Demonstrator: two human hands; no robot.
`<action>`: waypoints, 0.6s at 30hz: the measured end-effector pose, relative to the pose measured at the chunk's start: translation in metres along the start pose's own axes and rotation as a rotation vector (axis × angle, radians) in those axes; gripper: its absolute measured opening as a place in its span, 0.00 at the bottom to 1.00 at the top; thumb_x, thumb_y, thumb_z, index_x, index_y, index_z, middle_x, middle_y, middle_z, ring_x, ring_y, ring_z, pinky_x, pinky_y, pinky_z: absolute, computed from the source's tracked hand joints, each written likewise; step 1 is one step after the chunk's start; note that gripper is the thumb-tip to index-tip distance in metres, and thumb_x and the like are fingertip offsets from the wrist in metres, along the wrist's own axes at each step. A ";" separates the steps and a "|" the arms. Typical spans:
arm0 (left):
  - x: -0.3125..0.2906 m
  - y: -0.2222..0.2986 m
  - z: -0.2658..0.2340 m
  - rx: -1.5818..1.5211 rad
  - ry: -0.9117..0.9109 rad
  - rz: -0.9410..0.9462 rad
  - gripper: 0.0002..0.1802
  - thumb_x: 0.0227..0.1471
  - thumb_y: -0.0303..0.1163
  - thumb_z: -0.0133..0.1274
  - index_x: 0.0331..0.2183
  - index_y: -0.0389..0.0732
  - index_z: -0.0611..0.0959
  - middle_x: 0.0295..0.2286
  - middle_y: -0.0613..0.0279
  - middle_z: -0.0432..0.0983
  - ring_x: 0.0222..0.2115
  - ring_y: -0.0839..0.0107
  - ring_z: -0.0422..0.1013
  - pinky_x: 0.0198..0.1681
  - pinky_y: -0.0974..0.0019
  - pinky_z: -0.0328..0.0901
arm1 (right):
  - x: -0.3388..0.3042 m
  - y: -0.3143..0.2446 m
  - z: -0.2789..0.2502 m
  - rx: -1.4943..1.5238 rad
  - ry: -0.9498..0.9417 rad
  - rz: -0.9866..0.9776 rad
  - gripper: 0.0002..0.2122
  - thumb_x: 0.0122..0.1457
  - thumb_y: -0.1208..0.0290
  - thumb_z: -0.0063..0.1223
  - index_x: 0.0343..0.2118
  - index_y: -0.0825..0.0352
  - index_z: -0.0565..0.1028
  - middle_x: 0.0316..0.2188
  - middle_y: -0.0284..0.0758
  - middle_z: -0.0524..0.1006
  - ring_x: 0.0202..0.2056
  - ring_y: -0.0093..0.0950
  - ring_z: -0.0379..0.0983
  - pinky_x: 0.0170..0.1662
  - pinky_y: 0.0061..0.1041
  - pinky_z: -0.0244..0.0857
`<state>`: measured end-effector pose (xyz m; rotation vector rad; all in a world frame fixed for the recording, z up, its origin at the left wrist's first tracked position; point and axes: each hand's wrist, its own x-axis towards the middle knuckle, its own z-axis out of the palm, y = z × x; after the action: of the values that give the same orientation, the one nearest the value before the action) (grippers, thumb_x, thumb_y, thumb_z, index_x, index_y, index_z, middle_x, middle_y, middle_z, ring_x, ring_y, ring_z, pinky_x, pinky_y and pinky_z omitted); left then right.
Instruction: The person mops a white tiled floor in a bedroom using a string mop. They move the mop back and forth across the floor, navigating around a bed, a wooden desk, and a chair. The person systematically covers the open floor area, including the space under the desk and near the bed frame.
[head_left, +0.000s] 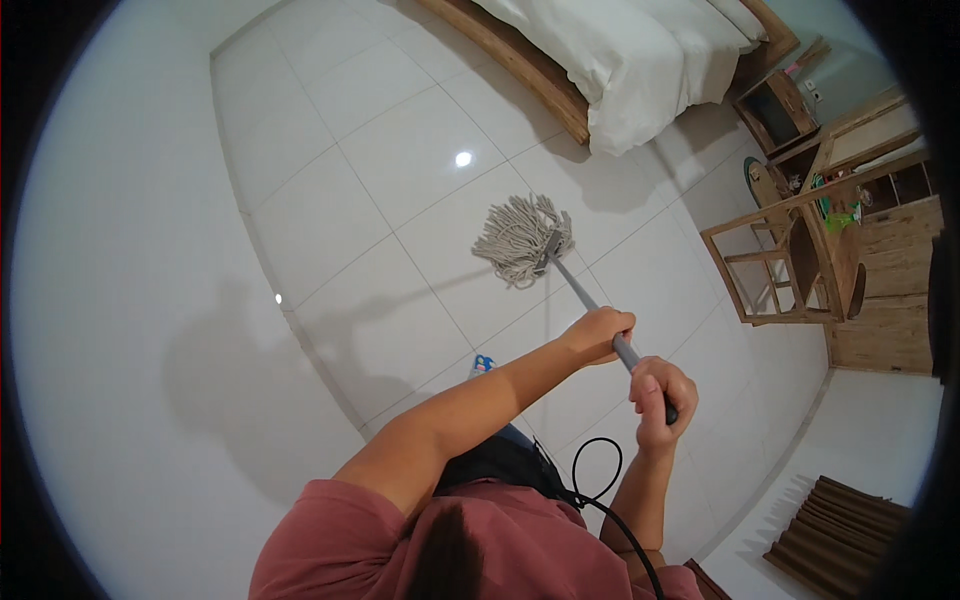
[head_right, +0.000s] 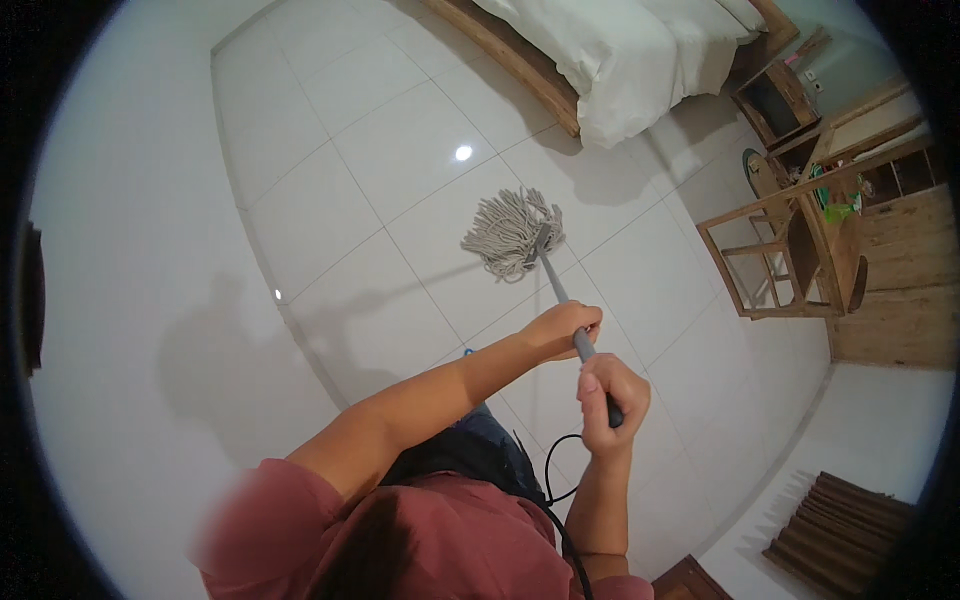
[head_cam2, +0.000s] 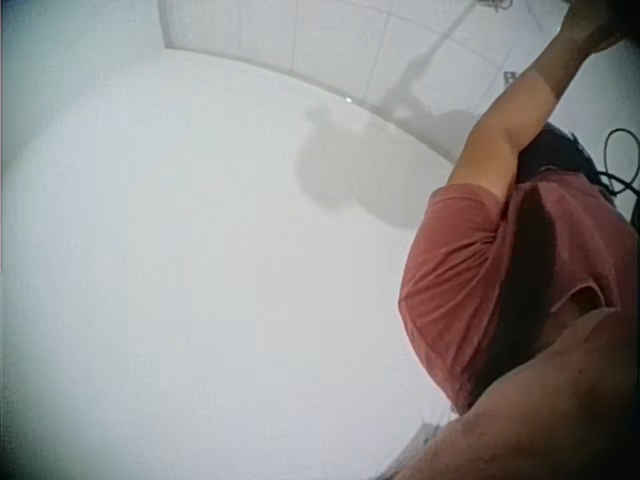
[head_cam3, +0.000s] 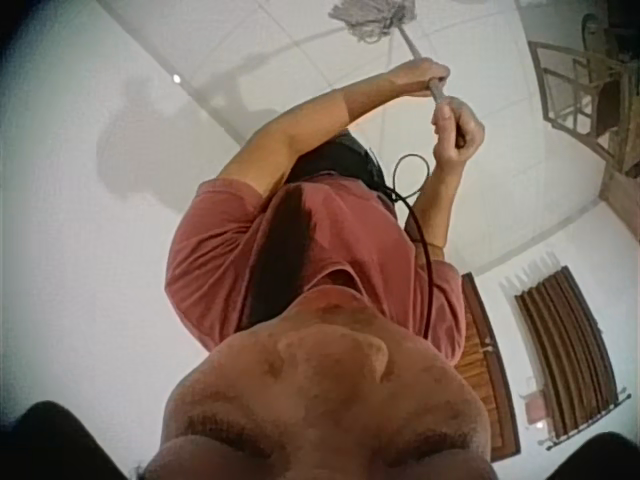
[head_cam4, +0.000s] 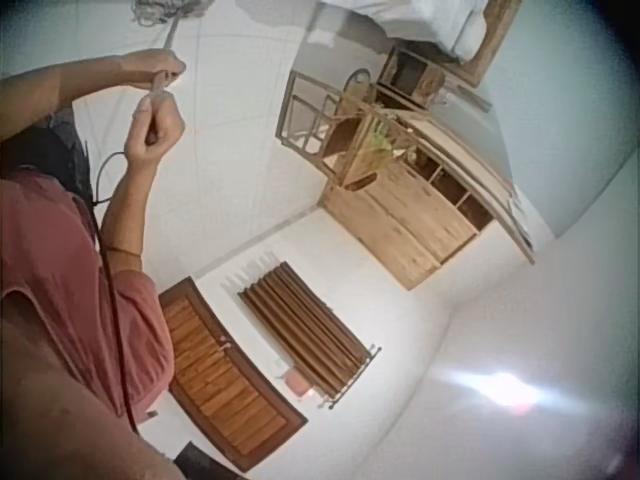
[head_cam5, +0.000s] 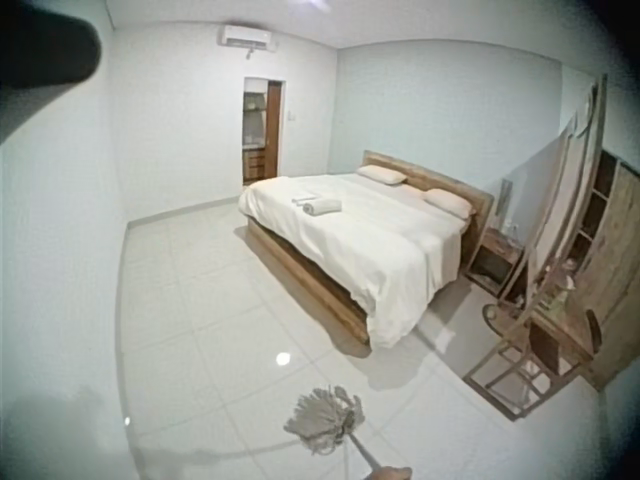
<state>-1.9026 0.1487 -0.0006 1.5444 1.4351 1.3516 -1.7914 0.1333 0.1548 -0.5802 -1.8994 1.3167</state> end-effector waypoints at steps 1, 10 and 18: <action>-0.007 0.005 -0.003 0.003 0.017 -0.027 0.05 0.38 0.25 0.52 0.20 0.39 0.71 0.15 0.52 0.69 0.19 0.52 0.67 0.23 0.57 0.60 | -0.004 0.000 0.004 0.044 -0.016 -0.048 0.11 0.51 0.80 0.45 0.14 0.68 0.62 0.13 0.31 0.65 0.17 0.22 0.59 0.23 0.22 0.53; -0.109 0.023 -0.037 0.125 0.266 -0.136 0.07 0.35 0.23 0.54 0.20 0.39 0.71 0.15 0.51 0.70 0.19 0.51 0.68 0.23 0.59 0.61 | -0.039 -0.009 0.036 0.404 -0.133 -0.047 0.12 0.52 0.75 0.46 0.13 0.69 0.63 0.11 0.32 0.64 0.15 0.24 0.59 0.21 0.23 0.54; -0.237 0.008 -0.076 0.382 0.418 -0.475 0.05 0.37 0.24 0.53 0.19 0.39 0.73 0.17 0.50 0.73 0.20 0.51 0.71 0.24 0.58 0.64 | -0.078 0.032 0.102 0.470 -0.523 0.094 0.07 0.53 0.74 0.48 0.24 0.74 0.72 0.15 0.33 0.69 0.16 0.18 0.62 0.19 0.19 0.54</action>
<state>-1.9434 -0.0943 -0.0339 1.0499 2.2569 1.1894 -1.8235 0.0288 0.0800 -0.0832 -1.8614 2.0465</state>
